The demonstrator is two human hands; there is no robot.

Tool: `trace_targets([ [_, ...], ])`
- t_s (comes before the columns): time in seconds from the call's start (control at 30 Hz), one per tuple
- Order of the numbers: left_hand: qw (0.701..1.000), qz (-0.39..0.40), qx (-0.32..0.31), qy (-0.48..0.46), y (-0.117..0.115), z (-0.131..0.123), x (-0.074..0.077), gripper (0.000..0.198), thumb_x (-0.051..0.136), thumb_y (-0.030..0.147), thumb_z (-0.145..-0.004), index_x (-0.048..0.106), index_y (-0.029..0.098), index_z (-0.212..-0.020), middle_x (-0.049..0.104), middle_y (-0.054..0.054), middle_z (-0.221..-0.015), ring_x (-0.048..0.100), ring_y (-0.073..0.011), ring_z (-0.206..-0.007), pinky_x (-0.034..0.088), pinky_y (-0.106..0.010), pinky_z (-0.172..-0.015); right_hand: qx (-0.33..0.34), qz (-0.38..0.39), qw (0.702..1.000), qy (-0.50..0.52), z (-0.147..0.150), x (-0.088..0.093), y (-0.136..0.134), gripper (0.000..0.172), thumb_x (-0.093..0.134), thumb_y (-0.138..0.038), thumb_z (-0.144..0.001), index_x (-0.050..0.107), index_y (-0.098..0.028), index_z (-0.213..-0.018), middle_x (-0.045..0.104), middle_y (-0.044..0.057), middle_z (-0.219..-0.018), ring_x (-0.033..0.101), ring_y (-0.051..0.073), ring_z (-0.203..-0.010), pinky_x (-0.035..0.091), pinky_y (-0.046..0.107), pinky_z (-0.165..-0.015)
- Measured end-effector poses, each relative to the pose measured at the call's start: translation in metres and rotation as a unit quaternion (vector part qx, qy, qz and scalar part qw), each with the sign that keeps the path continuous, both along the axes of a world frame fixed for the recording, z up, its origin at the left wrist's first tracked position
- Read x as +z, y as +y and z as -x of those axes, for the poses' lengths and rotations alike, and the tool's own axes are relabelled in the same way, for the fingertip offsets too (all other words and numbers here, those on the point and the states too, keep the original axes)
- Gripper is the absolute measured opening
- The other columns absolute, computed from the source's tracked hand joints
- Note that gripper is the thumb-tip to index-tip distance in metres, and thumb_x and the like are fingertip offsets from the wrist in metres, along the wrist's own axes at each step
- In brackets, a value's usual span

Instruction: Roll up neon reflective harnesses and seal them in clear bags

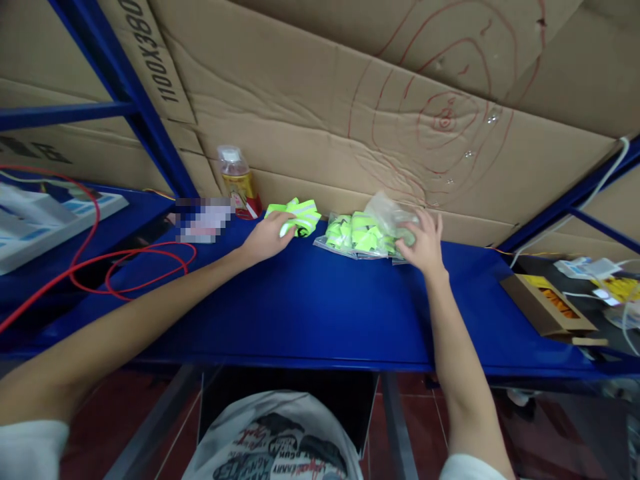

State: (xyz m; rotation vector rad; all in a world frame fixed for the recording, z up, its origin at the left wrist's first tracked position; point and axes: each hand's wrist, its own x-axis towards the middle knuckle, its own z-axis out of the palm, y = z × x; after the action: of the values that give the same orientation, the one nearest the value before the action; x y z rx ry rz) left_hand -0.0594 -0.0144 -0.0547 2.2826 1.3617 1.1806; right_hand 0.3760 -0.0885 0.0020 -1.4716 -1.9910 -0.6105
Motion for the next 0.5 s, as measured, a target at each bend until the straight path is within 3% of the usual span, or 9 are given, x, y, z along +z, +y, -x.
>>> trace_targets([
  [0.1,0.986,-0.030,0.006,-0.161,0.004,0.007,0.011,0.023,0.069,0.039,-0.099,0.071,0.019,-0.111,0.073,-0.012,-0.111,0.069,-0.0293,-0.112,0.057,-0.043,-0.107,-0.002,0.025,1.000,-0.011,0.010,-0.002,-0.004,0.051,0.066,-0.035,-0.083,0.077,-0.024,-0.132,0.035,0.013,-0.180,0.028,0.047,-0.167,0.016,0.079,-0.130],
  [0.17,0.964,-0.032,-0.004,-0.265,0.005,0.011,0.020,0.028,0.069,0.048,-0.102,0.069,0.020,-0.104,0.070,-0.006,-0.093,0.069,-0.0226,-0.088,0.061,-0.033,-0.082,-0.002,0.011,1.000,0.001,0.021,0.000,-0.010,0.059,0.065,-0.037,-0.085,0.071,-0.025,-0.143,0.026,0.013,-0.183,0.020,0.048,-0.170,0.020,0.081,-0.129],
  [0.27,0.924,-0.018,-0.058,-0.379,0.002,0.018,0.038,0.045,0.067,0.066,-0.102,0.067,0.021,-0.099,0.062,0.001,-0.070,0.054,-0.0133,-0.051,0.045,-0.024,-0.046,0.019,-0.019,0.999,0.028,0.053,0.007,-0.023,0.056,0.068,-0.046,-0.090,0.070,-0.027,-0.143,0.028,0.013,-0.182,0.020,0.048,-0.170,0.020,0.080,-0.130],
  [0.37,0.895,-0.012,-0.100,-0.434,-0.012,0.024,0.058,0.050,0.075,0.070,-0.094,0.068,0.021,-0.097,0.062,0.002,-0.065,0.048,-0.0105,-0.043,0.036,-0.022,-0.037,0.143,0.007,0.986,0.087,0.100,0.011,-0.040,0.058,0.074,-0.059,-0.089,0.072,-0.030,-0.139,0.036,0.012,-0.178,0.025,0.049,-0.168,0.021,0.078,-0.132],
  [0.43,0.887,0.007,-0.129,-0.444,-0.027,0.025,0.070,0.049,0.086,0.065,-0.087,0.071,0.020,-0.100,0.068,0.000,-0.074,0.055,-0.0112,-0.050,0.043,-0.021,-0.041,0.279,0.093,0.937,0.187,0.132,0.007,-0.051,0.069,0.074,-0.068,-0.089,0.064,-0.034,-0.149,0.037,0.011,-0.178,0.036,0.046,-0.164,0.034,0.073,-0.130],
  [0.5,0.886,0.051,-0.170,-0.428,-0.044,0.023,0.076,0.050,0.095,0.057,-0.078,0.073,0.020,-0.103,0.074,-0.003,-0.088,0.066,-0.0144,-0.063,0.054,-0.023,-0.052,0.390,0.228,0.828,0.333,0.160,-0.002,-0.061,0.087,0.063,-0.080,-0.093,0.041,-0.040,-0.167,0.044,0.011,-0.174,0.056,0.040,-0.151,0.055,0.065,-0.116],
])
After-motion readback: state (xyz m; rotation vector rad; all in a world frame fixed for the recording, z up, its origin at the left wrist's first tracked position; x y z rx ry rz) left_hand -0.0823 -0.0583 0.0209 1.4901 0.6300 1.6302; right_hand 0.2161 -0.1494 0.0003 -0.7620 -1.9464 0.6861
